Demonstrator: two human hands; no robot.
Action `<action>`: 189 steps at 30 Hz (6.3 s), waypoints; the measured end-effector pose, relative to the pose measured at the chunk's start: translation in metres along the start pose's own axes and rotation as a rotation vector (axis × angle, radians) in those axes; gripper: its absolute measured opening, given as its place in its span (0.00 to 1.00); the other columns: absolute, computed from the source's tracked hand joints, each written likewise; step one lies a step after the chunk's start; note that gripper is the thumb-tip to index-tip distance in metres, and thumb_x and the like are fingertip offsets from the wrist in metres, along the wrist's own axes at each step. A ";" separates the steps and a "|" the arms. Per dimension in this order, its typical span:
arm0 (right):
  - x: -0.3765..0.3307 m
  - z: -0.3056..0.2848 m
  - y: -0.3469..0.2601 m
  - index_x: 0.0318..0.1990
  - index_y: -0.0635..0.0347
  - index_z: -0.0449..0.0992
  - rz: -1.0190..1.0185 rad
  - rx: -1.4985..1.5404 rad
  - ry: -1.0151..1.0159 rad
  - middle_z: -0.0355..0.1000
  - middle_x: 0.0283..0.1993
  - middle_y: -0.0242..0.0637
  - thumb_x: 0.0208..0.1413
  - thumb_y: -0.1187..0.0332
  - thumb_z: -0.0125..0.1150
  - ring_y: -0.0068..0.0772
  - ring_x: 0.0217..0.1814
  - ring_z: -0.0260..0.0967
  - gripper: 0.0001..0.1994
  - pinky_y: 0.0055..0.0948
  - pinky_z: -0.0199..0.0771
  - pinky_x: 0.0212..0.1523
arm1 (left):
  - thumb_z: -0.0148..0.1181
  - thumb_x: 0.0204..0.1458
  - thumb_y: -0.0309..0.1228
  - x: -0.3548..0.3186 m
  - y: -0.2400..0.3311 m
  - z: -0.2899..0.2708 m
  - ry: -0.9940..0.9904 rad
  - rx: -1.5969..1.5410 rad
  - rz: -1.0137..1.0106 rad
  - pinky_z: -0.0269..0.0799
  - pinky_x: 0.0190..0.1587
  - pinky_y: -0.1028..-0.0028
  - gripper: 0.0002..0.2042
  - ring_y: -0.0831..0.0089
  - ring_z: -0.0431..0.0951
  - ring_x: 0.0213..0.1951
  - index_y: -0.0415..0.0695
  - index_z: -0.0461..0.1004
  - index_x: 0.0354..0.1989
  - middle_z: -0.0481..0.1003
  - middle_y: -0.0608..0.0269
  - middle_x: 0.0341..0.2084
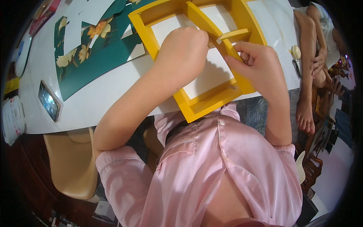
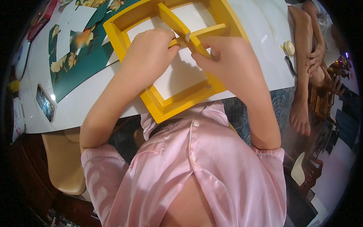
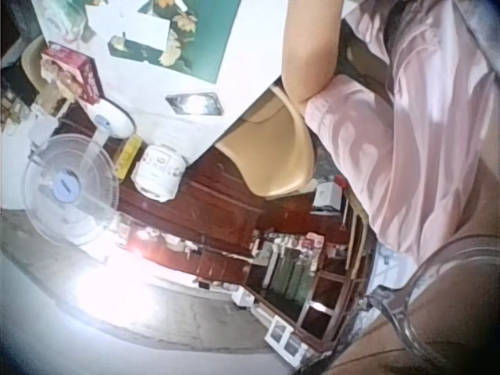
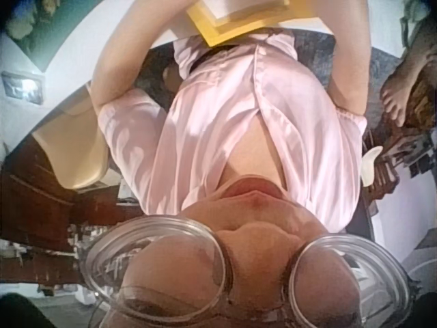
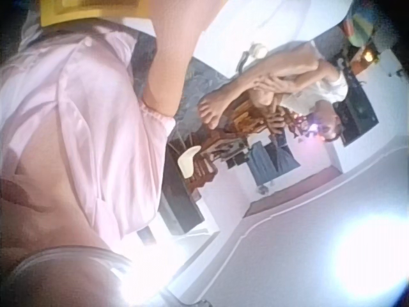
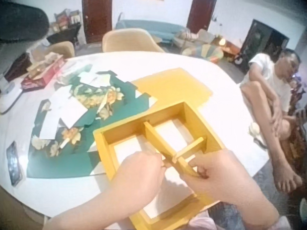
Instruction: The person assembles a yellow box by hand by folding and interlocking cardboard pieces to create internal dividers within the box.
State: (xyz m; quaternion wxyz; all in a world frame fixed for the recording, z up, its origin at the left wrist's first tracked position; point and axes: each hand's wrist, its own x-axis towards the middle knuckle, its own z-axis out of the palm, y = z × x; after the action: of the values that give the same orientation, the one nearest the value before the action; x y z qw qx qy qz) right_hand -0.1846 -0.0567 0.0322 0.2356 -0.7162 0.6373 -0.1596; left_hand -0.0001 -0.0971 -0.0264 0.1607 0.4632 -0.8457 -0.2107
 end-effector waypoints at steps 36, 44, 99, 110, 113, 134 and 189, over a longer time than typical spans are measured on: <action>0.032 0.004 0.003 0.32 0.67 0.77 0.010 -0.141 -0.030 0.62 0.16 0.43 0.50 0.59 0.66 0.36 0.17 0.58 0.16 0.36 0.60 0.23 | 0.61 0.42 0.24 -0.040 0.055 0.001 -0.309 -0.036 0.245 0.76 0.36 0.63 0.09 0.57 0.77 0.35 0.36 0.75 0.34 0.75 0.50 0.30; 0.015 -0.026 0.015 0.29 0.70 0.74 0.035 -0.111 -0.352 0.58 0.13 0.41 0.48 0.63 0.66 0.28 0.15 0.55 0.15 0.33 0.55 0.18 | 0.58 0.41 0.22 -0.039 0.050 0.000 -0.353 -0.145 0.222 0.77 0.34 0.63 0.10 0.57 0.79 0.34 0.34 0.74 0.34 0.75 0.51 0.29; 0.051 -0.023 0.037 0.32 0.64 0.78 -0.020 0.244 -0.217 0.74 0.25 0.39 0.49 0.67 0.65 0.37 0.26 0.70 0.09 0.33 0.69 0.30 | 0.62 0.52 0.38 -0.019 0.034 -0.028 0.026 -0.103 0.159 0.73 0.39 0.58 0.14 0.52 0.76 0.36 0.39 0.73 0.35 0.73 0.50 0.31; 0.070 -0.008 0.058 0.39 0.63 0.80 -0.511 -0.284 -0.154 0.74 0.39 0.43 0.43 0.78 0.63 0.47 0.44 0.71 0.12 0.40 0.72 0.47 | 0.62 0.50 0.29 0.003 0.009 -0.014 -0.132 0.221 0.016 0.72 0.38 0.60 0.08 0.53 0.76 0.35 0.38 0.74 0.33 0.73 0.50 0.28; 0.068 -0.008 0.059 0.36 0.62 0.80 -0.488 -0.228 -0.134 0.75 0.36 0.42 0.43 0.76 0.61 0.47 0.42 0.72 0.10 0.41 0.72 0.46 | 0.60 0.51 0.28 0.000 0.003 -0.015 -0.069 0.207 0.059 0.72 0.37 0.59 0.06 0.53 0.77 0.33 0.39 0.74 0.33 0.74 0.51 0.27; 0.098 0.023 0.017 0.37 0.60 0.71 -0.362 -0.020 0.077 0.59 0.15 0.36 0.49 0.73 0.60 0.34 0.17 0.59 0.08 0.33 0.60 0.21 | 0.59 0.50 0.28 -0.001 0.001 -0.011 -0.017 0.158 0.040 0.73 0.36 0.59 0.06 0.54 0.76 0.34 0.39 0.73 0.27 0.73 0.53 0.26; 0.099 0.024 0.025 0.39 0.60 0.71 -0.290 0.120 -0.072 0.57 0.14 0.35 0.52 0.73 0.58 0.29 0.14 0.60 0.07 0.31 0.63 0.17 | 0.57 0.46 0.24 -0.006 0.003 -0.016 -0.005 0.070 0.109 0.73 0.30 0.67 0.09 0.62 0.73 0.33 0.39 0.73 0.38 0.70 0.59 0.27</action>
State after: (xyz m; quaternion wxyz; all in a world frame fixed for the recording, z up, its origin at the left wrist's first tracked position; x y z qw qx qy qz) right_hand -0.1798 -0.1528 -0.0086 0.2749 -0.7907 0.5076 -0.2040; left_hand 0.0082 -0.0943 -0.0117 0.1534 0.4213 -0.8770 -0.1731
